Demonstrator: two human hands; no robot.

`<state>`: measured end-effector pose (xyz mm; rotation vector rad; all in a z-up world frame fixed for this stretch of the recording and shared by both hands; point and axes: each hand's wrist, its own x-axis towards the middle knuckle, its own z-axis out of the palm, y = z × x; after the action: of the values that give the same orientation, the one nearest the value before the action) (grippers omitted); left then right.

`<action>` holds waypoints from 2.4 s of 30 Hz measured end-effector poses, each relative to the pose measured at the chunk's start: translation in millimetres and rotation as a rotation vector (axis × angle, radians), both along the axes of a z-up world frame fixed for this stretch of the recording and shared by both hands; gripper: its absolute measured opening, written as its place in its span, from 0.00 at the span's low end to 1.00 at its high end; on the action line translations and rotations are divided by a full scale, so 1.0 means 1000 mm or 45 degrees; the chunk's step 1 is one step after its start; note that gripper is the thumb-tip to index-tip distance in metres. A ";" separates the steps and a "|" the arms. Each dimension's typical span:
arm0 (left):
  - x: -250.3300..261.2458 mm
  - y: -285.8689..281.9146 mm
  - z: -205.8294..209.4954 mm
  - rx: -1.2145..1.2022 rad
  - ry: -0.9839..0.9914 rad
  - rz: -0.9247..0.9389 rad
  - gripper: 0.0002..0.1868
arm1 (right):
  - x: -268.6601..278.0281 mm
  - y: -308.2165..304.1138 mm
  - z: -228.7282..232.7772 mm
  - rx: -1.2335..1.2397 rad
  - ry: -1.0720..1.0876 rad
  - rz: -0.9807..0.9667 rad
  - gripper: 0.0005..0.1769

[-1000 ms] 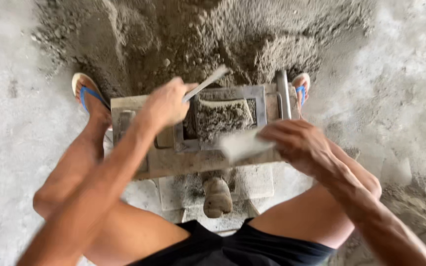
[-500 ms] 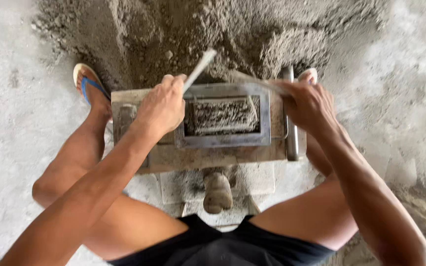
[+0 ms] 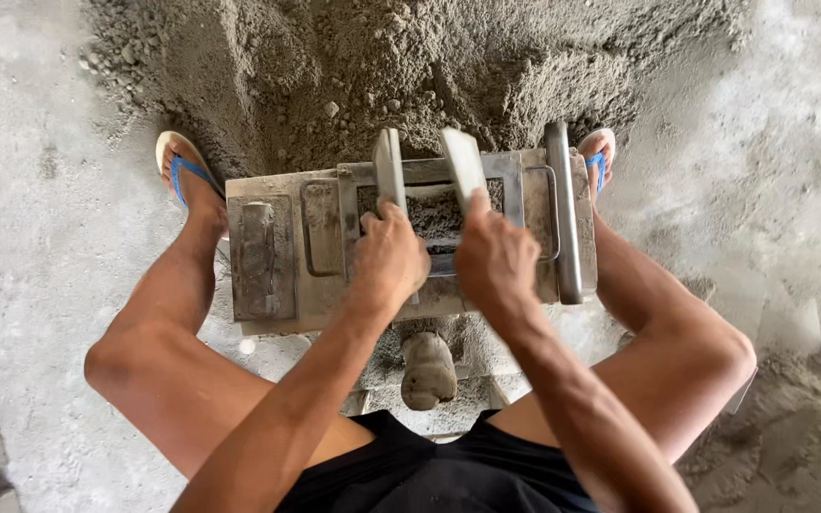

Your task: The person scoops wet concrete into a rectangular metal mold using a trowel, levels the surface, and then flips the mold to release the formed brick onto a stack. The process is repeated multiple times in a continuous cycle.

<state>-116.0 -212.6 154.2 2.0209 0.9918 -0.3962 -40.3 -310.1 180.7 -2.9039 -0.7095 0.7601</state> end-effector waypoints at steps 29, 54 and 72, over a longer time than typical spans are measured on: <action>-0.092 0.072 -0.115 0.407 -0.303 0.461 0.08 | 0.089 -0.091 -0.093 0.394 -0.154 -0.690 0.13; -0.069 0.121 -0.125 0.374 -0.336 0.404 0.11 | 0.096 -0.080 -0.093 0.698 -0.242 -0.223 0.15; -0.443 0.029 -0.313 0.085 0.524 1.104 0.47 | -0.227 0.272 -0.093 0.876 0.365 1.207 0.24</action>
<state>-559.2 -184.0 -159.0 1.3881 2.0209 -0.2966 -266.8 -38.6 87.3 -1.7168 -1.8650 0.7300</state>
